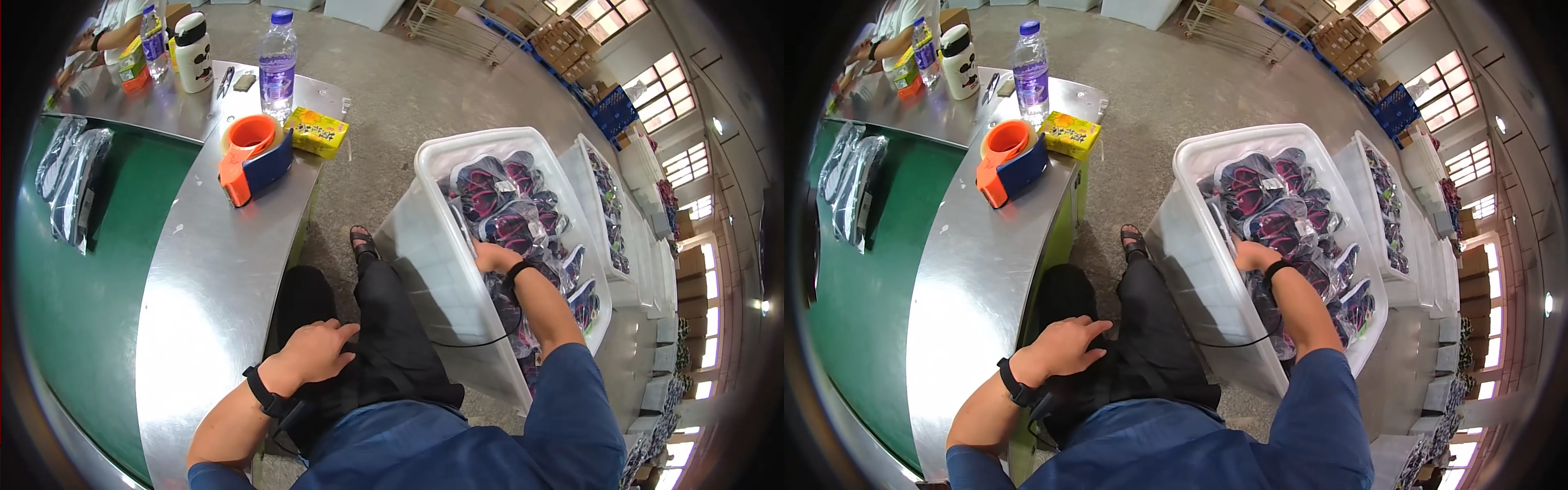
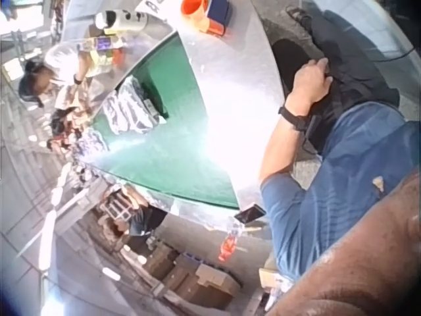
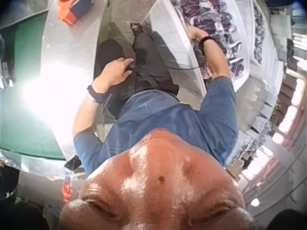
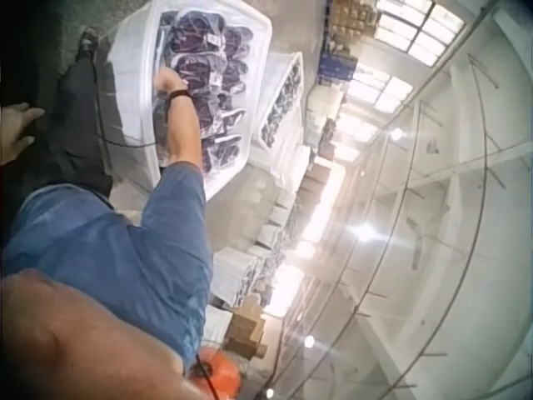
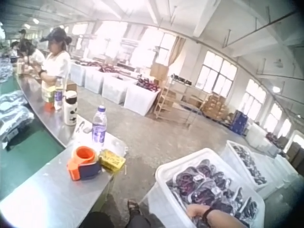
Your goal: The recorder is sealing bagged shoes with tape and placing them into a larger bin at a shoe manufacturing facility.
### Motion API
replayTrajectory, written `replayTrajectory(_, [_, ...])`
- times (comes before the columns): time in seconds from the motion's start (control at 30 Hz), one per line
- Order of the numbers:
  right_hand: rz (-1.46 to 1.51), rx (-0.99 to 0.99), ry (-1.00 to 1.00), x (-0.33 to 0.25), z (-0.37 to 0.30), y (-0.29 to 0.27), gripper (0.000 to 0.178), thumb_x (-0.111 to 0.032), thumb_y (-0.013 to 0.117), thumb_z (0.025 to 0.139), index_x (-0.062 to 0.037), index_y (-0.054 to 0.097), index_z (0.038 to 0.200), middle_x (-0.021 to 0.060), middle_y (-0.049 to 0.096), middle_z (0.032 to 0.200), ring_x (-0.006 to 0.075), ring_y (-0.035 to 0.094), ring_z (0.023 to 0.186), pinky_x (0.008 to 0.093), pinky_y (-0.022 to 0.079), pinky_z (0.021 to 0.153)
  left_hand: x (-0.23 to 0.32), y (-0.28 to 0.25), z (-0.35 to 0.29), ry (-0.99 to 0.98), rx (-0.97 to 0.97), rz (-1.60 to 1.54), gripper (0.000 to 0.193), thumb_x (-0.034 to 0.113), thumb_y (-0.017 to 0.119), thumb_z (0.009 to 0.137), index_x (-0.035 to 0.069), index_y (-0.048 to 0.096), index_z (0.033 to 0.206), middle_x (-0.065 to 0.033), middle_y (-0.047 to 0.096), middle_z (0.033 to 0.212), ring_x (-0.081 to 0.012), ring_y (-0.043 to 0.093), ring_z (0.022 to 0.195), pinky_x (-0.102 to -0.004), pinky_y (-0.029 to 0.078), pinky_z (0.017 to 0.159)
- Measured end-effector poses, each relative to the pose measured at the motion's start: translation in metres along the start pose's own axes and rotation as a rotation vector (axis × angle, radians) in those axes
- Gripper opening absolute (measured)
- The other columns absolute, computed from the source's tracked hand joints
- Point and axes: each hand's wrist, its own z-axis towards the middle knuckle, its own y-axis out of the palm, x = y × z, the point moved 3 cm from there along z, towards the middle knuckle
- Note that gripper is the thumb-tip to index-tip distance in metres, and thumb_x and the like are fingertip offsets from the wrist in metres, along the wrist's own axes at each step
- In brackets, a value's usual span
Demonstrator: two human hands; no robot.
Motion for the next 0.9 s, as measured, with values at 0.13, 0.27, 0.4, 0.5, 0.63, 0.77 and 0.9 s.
replayTrajectory(0.13, [-0.04, -0.095, -0.004, 0.016, 0.008, 0.002, 0.1, -0.042, 0.068, 0.089, 0.0081, 0.024, 0.164, 0.038, 0.067, 0.129, 0.0484, 0.068, 0.119, 0.0508, 0.054, 0.102, 0.004, -0.004, 0.0, 0.001, -0.007, 0.011, 0.056, 0.03, 0.075, 0.095, 0.011, 0.06, 0.145, -0.0177, 0.069, 0.111, -0.0396, 0.07, 0.104, -0.048, 0.057, 0.091])
replayTrajectory(0.27, [-0.027, -0.197, 0.095, 0.0, 0.044, 0.015, 0.099, -0.043, 0.069, 0.095, 0.0048, 0.018, 0.166, 0.0359, 0.066, 0.133, 0.0453, 0.07, 0.116, 0.0482, 0.055, 0.097, -0.003, 0.0, -0.007, -0.027, -0.008, -0.009, 0.056, 0.03, 0.075, 0.095, 0.011, 0.061, 0.145, -0.0177, 0.068, 0.111, -0.0394, 0.07, 0.105, -0.0477, 0.057, 0.091])
replayTrajectory(0.4, [0.058, -0.213, 0.143, 0.012, 0.026, 0.01, 0.096, -0.042, 0.066, 0.097, 0.0045, 0.018, 0.166, 0.0365, 0.063, 0.139, 0.0444, 0.066, 0.126, 0.0469, 0.052, 0.104, 0.003, -0.007, 0.0, 0.011, -0.011, -0.013, 0.055, 0.029, 0.075, 0.095, 0.01, 0.061, 0.144, -0.0178, 0.068, 0.111, -0.0396, 0.069, 0.104, -0.0475, 0.057, 0.091])
replayTrajectory(0.5, [0.093, -0.105, 0.009, 0.071, 0.019, 0.037, 0.11, -0.043, 0.071, 0.089, 0.0101, 0.013, 0.166, 0.0386, 0.06, 0.141, 0.0429, 0.065, 0.128, 0.0461, 0.052, 0.105, 0.005, -0.006, 0.008, 0.037, -0.011, -0.02, 0.054, 0.028, 0.075, 0.095, 0.01, 0.061, 0.144, -0.0178, 0.068, 0.111, -0.0398, 0.069, 0.105, -0.0473, 0.057, 0.09])
replayTrajectory(0.63, [0.124, -0.135, -0.043, 0.036, 0.026, 0.048, 0.095, -0.04, 0.071, 0.092, 0.008, 0.027, 0.162, 0.0362, 0.057, 0.148, 0.0431, 0.06, 0.136, 0.0444, 0.046, 0.113, 0.002, -0.009, -0.008, -0.022, 0.001, -0.023, 0.054, 0.028, 0.075, 0.095, 0.01, 0.061, 0.144, -0.0179, 0.069, 0.112, -0.0398, 0.069, 0.105, -0.0475, 0.058, 0.091])
replayTrajectory(0.77, [0.175, -0.092, -0.019, 0.084, 0.017, 0.048, 0.105, -0.038, 0.068, 0.086, 0.001, 0.016, 0.169, 0.0372, 0.065, 0.135, 0.0433, 0.071, 0.115, 0.0464, 0.057, 0.093, 0.01, -0.009, 0.014, 0.056, -0.017, -0.003, 0.054, 0.028, 0.075, 0.095, 0.009, 0.061, 0.144, -0.0181, 0.069, 0.113, -0.04, 0.069, 0.107, -0.0477, 0.057, 0.092])
replayTrajectory(0.9, [0.202, -0.207, 0.246, 0.037, 0.024, 0.045, 0.108, -0.035, 0.068, 0.084, -0.0123, 0.012, 0.173, 0.0266, 0.072, 0.125, 0.0309, 0.068, 0.08, 0.0424, 0.052, 0.068, 0.005, -0.01, -0.002, 0.01, -0.029, -0.014, 0.054, 0.027, 0.075, 0.095, 0.009, 0.06, 0.144, -0.0183, 0.069, 0.115, -0.0405, 0.069, 0.107, -0.0479, 0.057, 0.092])
